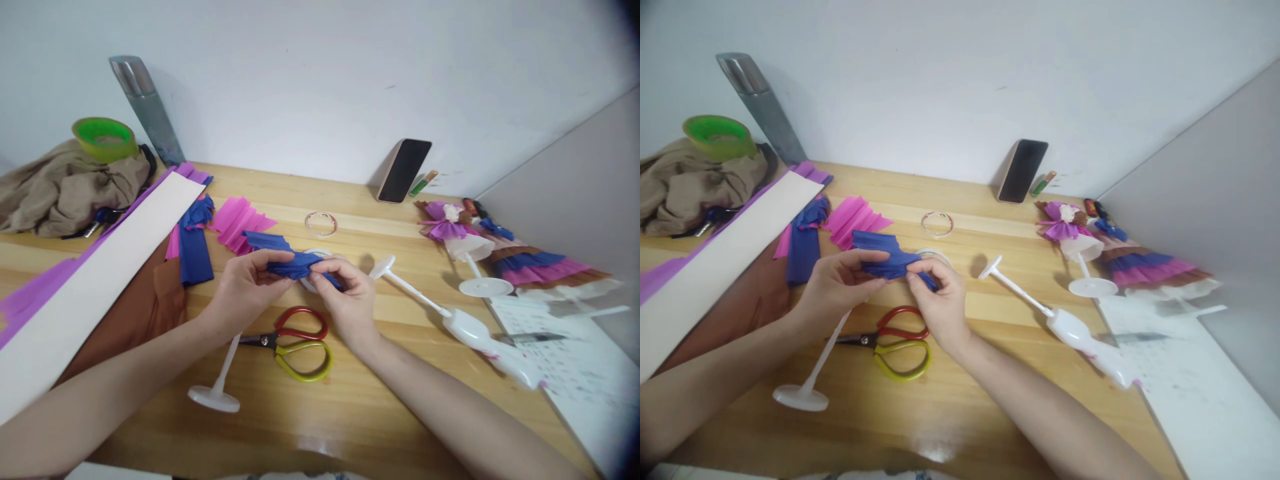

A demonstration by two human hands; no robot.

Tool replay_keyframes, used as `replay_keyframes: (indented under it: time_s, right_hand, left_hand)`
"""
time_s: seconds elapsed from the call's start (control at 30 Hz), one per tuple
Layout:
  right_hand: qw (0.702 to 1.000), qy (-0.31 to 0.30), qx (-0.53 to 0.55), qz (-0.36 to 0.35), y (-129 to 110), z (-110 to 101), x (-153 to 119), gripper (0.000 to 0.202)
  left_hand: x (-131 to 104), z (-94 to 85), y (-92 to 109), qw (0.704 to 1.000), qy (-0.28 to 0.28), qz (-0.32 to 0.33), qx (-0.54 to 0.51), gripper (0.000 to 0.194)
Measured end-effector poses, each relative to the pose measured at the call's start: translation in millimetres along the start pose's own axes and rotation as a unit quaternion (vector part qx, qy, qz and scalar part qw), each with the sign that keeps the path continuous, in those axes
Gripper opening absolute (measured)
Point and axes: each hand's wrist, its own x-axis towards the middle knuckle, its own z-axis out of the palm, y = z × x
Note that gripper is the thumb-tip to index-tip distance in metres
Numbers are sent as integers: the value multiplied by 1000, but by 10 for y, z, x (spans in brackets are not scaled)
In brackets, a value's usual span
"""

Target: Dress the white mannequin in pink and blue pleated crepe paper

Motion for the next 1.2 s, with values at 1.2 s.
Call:
replay_keyframes:
  time_s: [1.2]
  right_hand:
    - [997,-24,-67,-42,-38,-15,-32,6]
  left_hand:
    - [9,-9,95,998,-38,-54,10,33]
